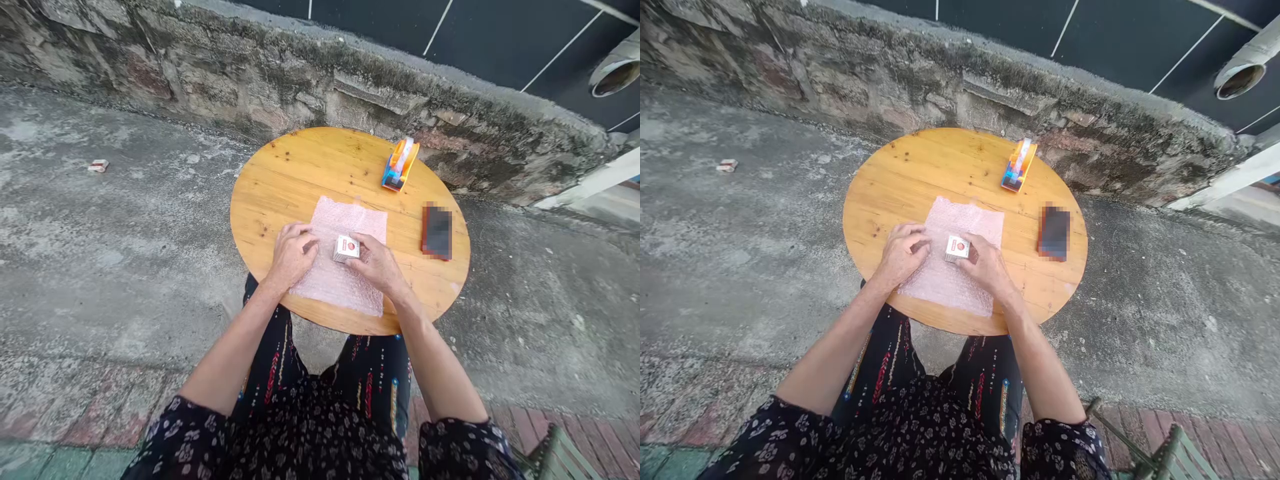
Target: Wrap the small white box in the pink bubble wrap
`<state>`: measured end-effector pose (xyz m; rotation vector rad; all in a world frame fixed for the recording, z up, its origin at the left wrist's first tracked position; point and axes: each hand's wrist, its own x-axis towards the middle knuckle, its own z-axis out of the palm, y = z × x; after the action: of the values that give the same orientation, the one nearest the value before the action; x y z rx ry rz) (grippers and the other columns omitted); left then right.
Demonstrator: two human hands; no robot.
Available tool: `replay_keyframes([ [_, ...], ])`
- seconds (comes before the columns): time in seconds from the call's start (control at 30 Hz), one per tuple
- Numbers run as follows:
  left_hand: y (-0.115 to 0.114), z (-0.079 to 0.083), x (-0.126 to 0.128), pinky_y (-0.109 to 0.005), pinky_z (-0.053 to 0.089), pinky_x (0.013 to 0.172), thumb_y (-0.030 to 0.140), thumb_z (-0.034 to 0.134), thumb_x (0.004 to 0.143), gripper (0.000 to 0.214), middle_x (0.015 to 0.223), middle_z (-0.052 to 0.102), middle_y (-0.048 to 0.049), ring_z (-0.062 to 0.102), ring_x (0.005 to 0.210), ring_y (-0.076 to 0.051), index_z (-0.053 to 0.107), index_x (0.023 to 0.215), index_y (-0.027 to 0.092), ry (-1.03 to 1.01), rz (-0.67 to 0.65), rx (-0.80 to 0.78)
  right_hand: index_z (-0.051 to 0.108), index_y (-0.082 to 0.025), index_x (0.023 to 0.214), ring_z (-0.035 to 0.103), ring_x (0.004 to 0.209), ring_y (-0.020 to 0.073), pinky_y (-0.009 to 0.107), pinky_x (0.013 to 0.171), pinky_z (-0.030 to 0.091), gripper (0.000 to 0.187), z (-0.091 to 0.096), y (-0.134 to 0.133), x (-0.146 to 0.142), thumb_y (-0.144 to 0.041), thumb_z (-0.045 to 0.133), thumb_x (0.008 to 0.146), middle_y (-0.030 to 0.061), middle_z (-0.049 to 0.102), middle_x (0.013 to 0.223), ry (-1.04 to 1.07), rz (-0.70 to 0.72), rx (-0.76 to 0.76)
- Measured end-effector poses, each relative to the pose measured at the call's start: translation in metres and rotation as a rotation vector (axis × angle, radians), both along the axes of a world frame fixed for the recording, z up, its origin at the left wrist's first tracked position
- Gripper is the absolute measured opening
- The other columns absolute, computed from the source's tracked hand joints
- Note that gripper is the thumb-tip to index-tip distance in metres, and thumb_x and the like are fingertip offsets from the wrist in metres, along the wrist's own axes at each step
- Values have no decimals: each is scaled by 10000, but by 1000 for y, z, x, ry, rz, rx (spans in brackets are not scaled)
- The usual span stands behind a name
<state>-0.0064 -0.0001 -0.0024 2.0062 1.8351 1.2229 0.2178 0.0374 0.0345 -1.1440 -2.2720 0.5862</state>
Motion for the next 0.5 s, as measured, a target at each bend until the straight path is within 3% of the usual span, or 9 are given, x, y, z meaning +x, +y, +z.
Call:
replay_keyframes([
  [0.3, 0, 0, 0, -465, 408, 1053, 195, 634, 803, 146, 1171, 671, -44, 525, 1188, -276, 739, 897, 232, -5, 5, -5, 547, -234, 1301, 595, 1214, 281, 495, 1025, 449, 542, -2, 0, -1, -220, 672, 774, 105, 631, 1316, -17, 26, 46],
  [0.5, -2, 3, 1, -468, 425, 1029, 188, 629, 791, 149, 1159, 675, -57, 546, 1164, -279, 735, 889, 222, -18, 11, -2, 504, -237, 1355, 554, 1253, 308, 527, 1029, 432, 571, 8, -10, 2, -270, 666, 808, 123, 596, 1349, -60, 42, 74],
])
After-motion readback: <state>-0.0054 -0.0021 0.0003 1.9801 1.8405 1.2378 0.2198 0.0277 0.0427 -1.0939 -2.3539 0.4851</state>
